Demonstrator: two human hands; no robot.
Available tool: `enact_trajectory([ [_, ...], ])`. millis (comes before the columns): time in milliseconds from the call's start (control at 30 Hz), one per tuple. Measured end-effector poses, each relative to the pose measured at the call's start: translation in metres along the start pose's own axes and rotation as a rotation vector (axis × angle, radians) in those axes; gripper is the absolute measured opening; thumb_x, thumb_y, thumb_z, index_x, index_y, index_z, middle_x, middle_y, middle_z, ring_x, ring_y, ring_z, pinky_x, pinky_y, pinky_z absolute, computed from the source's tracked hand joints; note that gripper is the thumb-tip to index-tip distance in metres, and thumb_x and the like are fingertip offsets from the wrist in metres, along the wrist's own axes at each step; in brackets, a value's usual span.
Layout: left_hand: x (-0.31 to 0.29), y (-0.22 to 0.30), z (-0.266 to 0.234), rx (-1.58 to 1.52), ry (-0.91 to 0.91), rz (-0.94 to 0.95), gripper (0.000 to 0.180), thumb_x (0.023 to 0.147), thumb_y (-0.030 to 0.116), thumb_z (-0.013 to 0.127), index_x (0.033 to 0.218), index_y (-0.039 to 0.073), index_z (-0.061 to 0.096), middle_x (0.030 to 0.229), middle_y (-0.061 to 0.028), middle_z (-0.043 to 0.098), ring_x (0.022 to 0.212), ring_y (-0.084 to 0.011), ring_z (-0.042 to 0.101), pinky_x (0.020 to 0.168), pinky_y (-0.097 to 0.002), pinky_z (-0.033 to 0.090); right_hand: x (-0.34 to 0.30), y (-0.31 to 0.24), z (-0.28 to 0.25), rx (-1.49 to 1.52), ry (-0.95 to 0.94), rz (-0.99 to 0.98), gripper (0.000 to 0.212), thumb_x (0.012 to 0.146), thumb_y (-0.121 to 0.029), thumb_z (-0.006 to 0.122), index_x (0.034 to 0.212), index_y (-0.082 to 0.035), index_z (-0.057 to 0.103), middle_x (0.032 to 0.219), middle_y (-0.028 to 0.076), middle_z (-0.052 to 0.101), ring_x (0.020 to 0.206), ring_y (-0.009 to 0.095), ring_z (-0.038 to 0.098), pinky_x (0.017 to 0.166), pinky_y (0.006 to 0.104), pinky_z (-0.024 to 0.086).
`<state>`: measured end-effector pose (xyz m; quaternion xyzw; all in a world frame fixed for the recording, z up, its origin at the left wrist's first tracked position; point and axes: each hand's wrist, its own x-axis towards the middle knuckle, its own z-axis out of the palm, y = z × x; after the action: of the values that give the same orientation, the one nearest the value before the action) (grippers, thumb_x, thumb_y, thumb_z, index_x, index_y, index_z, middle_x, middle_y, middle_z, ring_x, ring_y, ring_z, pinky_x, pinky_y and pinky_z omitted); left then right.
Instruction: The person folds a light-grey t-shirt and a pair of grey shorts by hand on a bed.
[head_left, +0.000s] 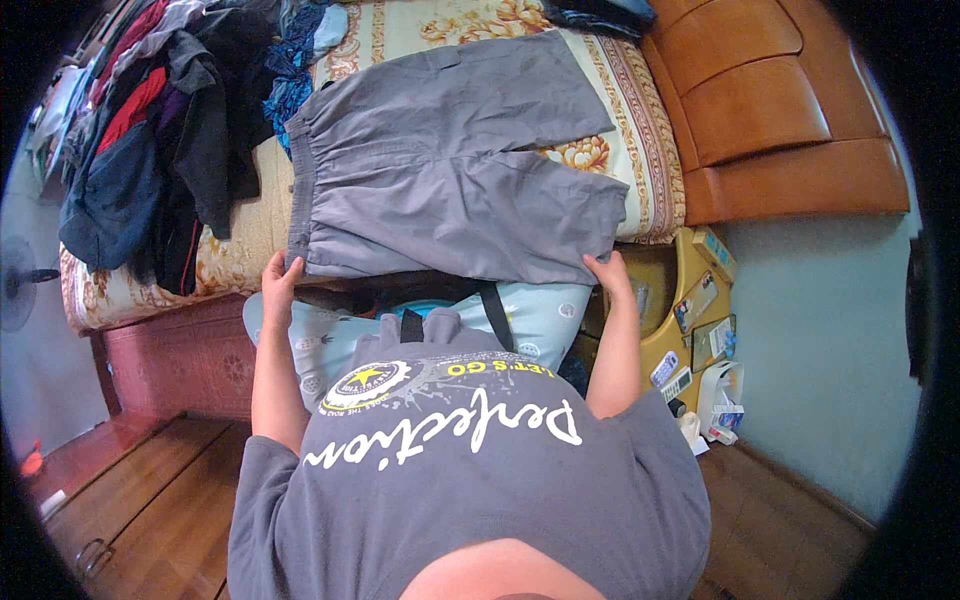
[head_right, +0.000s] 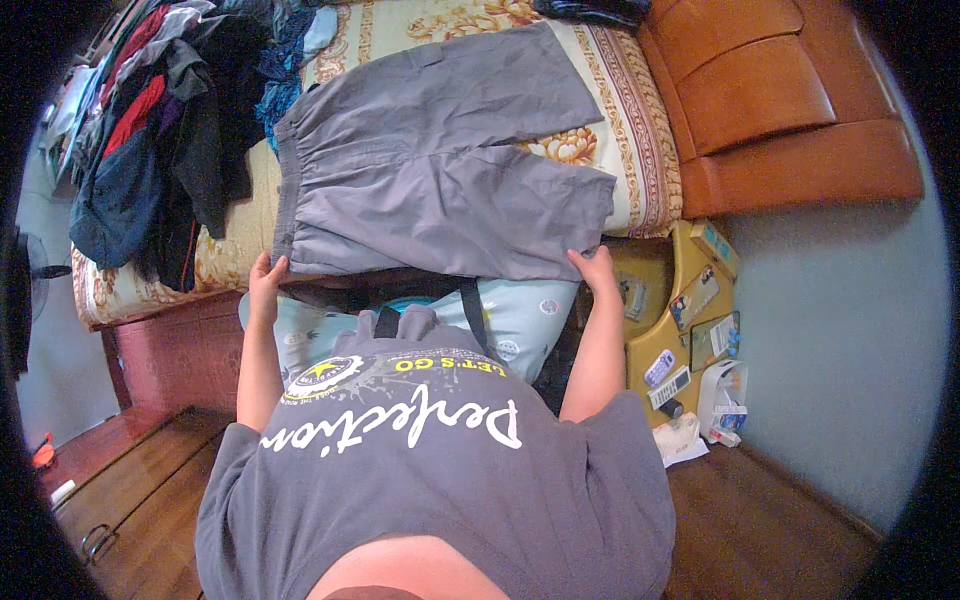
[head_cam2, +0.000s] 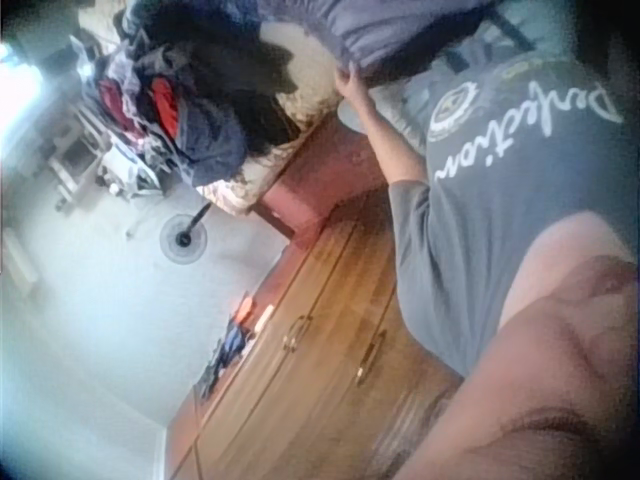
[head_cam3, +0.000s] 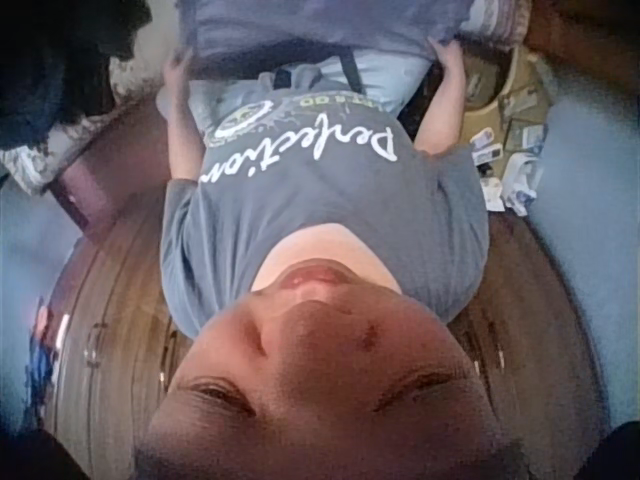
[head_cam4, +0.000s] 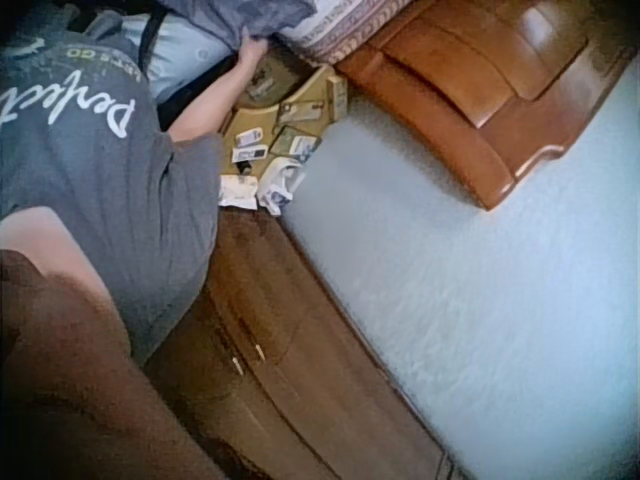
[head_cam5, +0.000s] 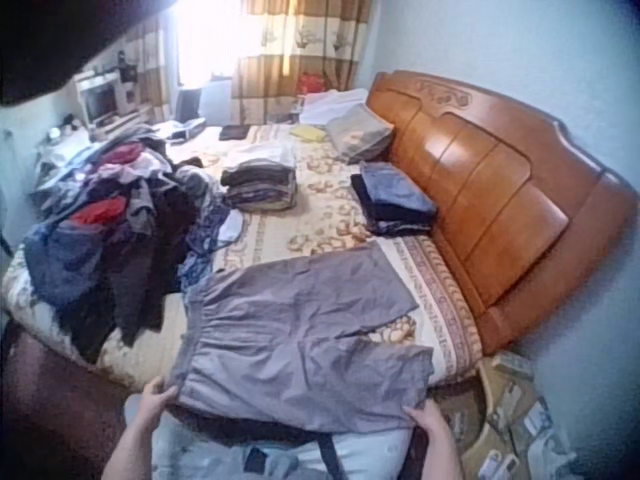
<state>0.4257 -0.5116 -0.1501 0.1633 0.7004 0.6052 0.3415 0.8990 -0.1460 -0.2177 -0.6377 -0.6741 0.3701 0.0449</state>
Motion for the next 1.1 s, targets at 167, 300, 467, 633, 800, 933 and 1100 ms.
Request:
enact_trajectory([
  [167,-0.003,0.000,-0.018,-0.037,-0.003,-0.037,0.019,0.086,0.011,0.058,0.102,0.002,0.057,0.092,-0.0006,0.061,0.080,-0.0075,0.055,0.073,-0.0223,0.043,-0.035,-0.021,-0.034,0.538,-0.145,-0.076,0.037,0.080,-0.020,0.066,0.108,0.002,0.058,0.101,0.008,0.063,0.089,0.015,0.057,0.079,0.0292,0.044],
  [300,0.006,0.003,-0.018,0.101,0.078,0.018,0.015,0.086,0.012,0.059,0.096,0.002,0.056,0.086,0.0010,0.060,0.074,-0.0064,0.053,0.067,-0.0213,0.041,-0.048,-0.054,-0.072,0.785,-0.010,-0.207,0.027,0.085,-0.018,0.061,0.106,0.000,0.060,0.097,0.003,0.063,0.084,0.010,0.056,0.079,0.0260,0.043],
  [467,0.027,0.013,-0.015,0.262,0.154,0.243,0.016,0.086,0.012,0.059,0.076,0.002,0.052,0.070,0.0038,0.048,0.065,-0.0045,0.040,0.058,-0.0198,0.034,-0.007,-0.094,-0.107,0.812,0.194,-0.082,0.027,0.085,-0.020,0.060,0.103,0.000,0.061,0.093,0.005,0.064,0.081,0.013,0.058,0.074,0.0256,0.044],
  [633,0.047,0.024,-0.013,0.262,0.121,0.241,0.012,0.087,0.013,0.059,0.085,0.002,0.057,0.078,0.0013,0.056,0.072,-0.0063,0.049,0.066,-0.0211,0.040,0.037,-0.139,-0.107,0.418,0.042,-0.121,0.037,0.087,-0.027,0.057,0.113,-0.001,0.055,0.111,0.010,0.059,0.097,0.021,0.056,0.082,0.0332,0.044],
  [800,0.044,0.007,-0.012,0.078,0.122,0.093,0.014,0.085,0.016,0.061,0.082,0.003,0.059,0.078,0.0011,0.058,0.072,-0.0063,0.050,0.066,-0.0211,0.039,0.049,-0.088,-0.052,0.862,-0.371,-0.048,0.056,0.088,-0.034,0.057,0.129,0.000,0.040,0.129,0.010,0.047,0.117,0.021,0.044,0.097,0.0346,0.035],
  [933,0.034,0.008,-0.008,0.014,0.136,0.063,0.010,0.086,0.013,0.059,0.089,0.004,0.057,0.080,0.0008,0.059,0.073,-0.0066,0.051,0.068,-0.0213,0.040,0.010,-0.073,-0.033,0.706,-0.143,-0.246,0.071,0.080,-0.022,0.068,0.134,0.000,0.028,0.131,0.012,0.043,0.120,0.022,0.041,0.100,0.0344,0.031],
  [1100,0.037,0.018,-0.005,-0.043,0.194,0.101,0.019,0.088,0.013,0.058,0.104,0.008,0.049,0.087,-0.0028,0.061,0.078,-0.0097,0.055,0.072,-0.0238,0.042,-0.022,-0.032,-0.009,0.426,-0.128,-0.266,0.058,0.073,-0.010,0.070,0.122,0.001,0.041,0.116,0.011,0.054,0.106,0.020,0.050,0.094,0.0324,0.037],
])
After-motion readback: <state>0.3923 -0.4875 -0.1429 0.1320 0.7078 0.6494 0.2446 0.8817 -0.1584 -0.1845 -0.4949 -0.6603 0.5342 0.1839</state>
